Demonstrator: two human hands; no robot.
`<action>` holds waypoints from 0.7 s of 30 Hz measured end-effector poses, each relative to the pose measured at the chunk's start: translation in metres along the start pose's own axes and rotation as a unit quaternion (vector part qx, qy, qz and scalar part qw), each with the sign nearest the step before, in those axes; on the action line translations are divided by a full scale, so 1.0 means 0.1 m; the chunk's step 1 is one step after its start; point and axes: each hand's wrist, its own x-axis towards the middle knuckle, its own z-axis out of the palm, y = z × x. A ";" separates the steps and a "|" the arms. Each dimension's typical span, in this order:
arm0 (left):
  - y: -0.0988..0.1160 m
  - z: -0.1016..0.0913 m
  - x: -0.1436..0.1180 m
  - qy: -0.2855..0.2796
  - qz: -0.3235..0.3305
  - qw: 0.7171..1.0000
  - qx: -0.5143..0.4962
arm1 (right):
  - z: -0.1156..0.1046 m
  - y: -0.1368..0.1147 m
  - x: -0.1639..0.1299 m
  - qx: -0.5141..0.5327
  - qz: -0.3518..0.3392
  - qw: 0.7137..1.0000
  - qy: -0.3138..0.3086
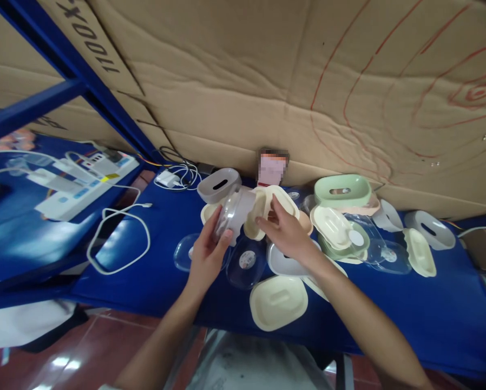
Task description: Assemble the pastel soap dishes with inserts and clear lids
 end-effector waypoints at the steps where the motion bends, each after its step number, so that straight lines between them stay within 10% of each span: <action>1: 0.01 0.02 -0.01 -0.001 0.005 1.000 0.000 | -0.03 -0.03 -0.01 -0.049 -0.020 0.998 0.030; 6: 0.08 0.08 -0.05 -0.002 0.037 0.999 0.002 | 0.01 -0.24 -0.17 -0.149 -0.132 0.970 0.140; 14: 0.12 -0.05 0.00 -0.074 0.039 0.992 -0.096 | 0.06 -0.32 -0.24 0.191 -0.027 0.981 -0.029; 17: 0.17 -0.14 0.14 -0.012 0.098 0.994 0.056 | -0.18 -0.19 -0.27 0.226 0.012 0.974 -0.003; 21: 0.17 -0.15 0.33 0.046 0.176 0.926 0.332 | -0.59 0.08 -0.22 0.170 0.084 0.979 0.069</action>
